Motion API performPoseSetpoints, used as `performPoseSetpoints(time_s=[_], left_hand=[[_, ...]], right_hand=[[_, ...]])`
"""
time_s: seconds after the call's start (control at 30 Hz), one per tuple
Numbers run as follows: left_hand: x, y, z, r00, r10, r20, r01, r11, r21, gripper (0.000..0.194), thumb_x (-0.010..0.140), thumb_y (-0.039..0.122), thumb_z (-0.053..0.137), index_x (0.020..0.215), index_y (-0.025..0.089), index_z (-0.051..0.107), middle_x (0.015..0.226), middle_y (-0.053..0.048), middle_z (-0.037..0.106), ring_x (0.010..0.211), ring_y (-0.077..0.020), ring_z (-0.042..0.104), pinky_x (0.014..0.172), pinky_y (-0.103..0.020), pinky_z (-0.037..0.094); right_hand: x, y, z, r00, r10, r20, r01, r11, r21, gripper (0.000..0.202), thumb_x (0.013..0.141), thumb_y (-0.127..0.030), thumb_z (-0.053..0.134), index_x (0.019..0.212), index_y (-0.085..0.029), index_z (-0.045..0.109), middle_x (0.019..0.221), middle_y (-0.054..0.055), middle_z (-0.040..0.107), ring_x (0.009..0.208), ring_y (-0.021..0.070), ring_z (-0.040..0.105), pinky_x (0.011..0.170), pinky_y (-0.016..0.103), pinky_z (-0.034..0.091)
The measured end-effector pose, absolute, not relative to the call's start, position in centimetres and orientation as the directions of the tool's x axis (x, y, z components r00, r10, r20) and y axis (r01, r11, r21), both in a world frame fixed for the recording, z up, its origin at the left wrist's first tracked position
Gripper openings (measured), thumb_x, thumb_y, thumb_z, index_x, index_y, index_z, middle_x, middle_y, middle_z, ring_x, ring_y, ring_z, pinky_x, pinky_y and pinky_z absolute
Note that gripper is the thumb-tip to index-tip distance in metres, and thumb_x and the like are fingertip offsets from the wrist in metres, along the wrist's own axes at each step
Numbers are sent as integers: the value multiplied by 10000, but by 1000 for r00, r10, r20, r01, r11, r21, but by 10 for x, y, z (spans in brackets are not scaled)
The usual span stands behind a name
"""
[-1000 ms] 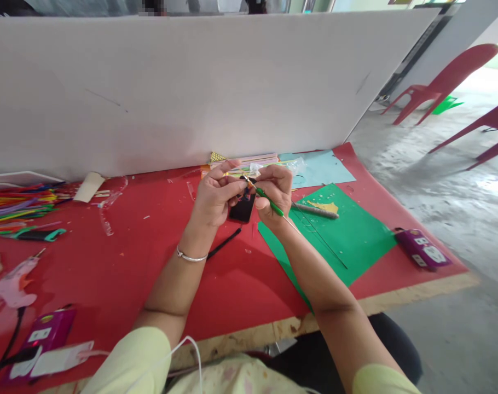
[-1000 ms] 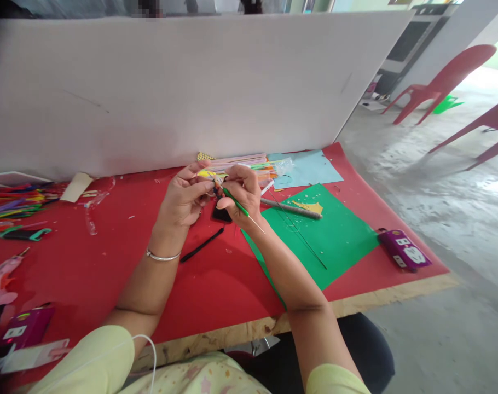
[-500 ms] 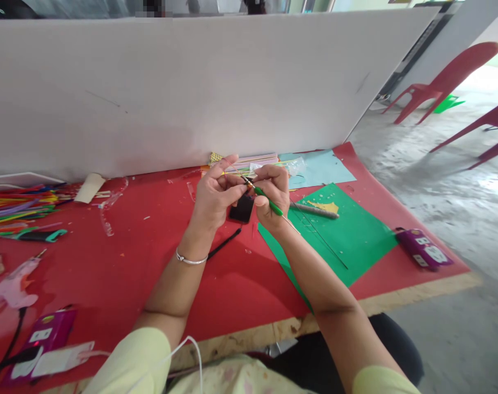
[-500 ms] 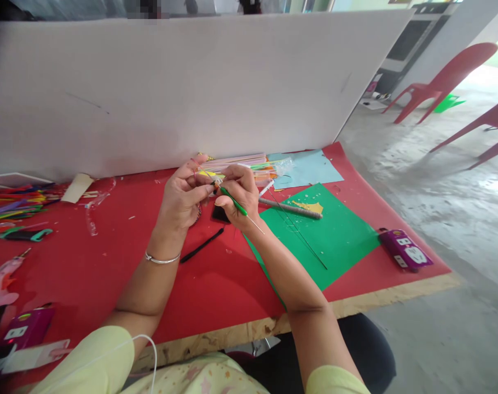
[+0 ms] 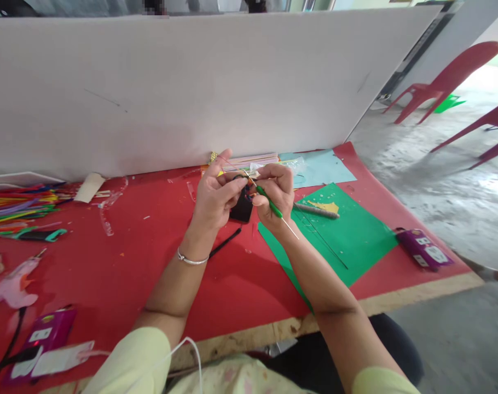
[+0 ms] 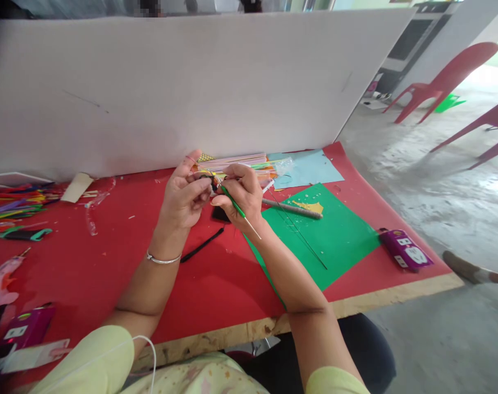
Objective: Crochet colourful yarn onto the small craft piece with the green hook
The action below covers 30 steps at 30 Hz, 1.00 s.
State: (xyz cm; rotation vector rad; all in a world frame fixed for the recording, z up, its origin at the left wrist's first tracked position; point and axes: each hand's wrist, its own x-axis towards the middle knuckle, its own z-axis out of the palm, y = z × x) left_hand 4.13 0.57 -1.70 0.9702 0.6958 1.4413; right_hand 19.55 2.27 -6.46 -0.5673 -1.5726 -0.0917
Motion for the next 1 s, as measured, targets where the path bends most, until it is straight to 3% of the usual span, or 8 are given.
performPoseSetpoints(time_s=[0.23,0.57,0.8,1.0], left_hand=[[43,5,-14,-9,991,135,-485,-122,866,814,684,175,906,1459,254,668,703,93,676,508,-66,556,393,-204,267],[38,2,-9,28,992,121,-459,-95,883,773,732,251,898,1461,233,644,646,107,616,421,-51,472,377,-207,178],[37,2,-5,44,995,93,-459,-63,886,860,638,159,886,1451,210,612,730,74,729,439,-55,475,381,-192,203],[37,4,-8,67,994,81,-459,-42,887,970,620,155,917,1532,220,593,686,70,726,422,-55,460,382,-193,189]], right_hand=[[196,25,-68,-1,292,957,360,892,-272,535,1048,-705,516,971,-232,755,1241,108,627,1035,212,691,835,397,672],[195,26,-68,-8,310,951,329,899,-290,530,1057,-698,510,945,-234,741,1220,107,615,1022,226,676,833,421,657],[195,31,-74,-19,312,950,370,885,-283,550,1053,-720,495,950,-239,740,1221,113,618,1018,236,684,839,436,666],[200,33,-78,-36,390,920,350,867,-354,615,1015,-789,494,945,-238,756,1242,128,619,1038,262,695,888,487,669]])
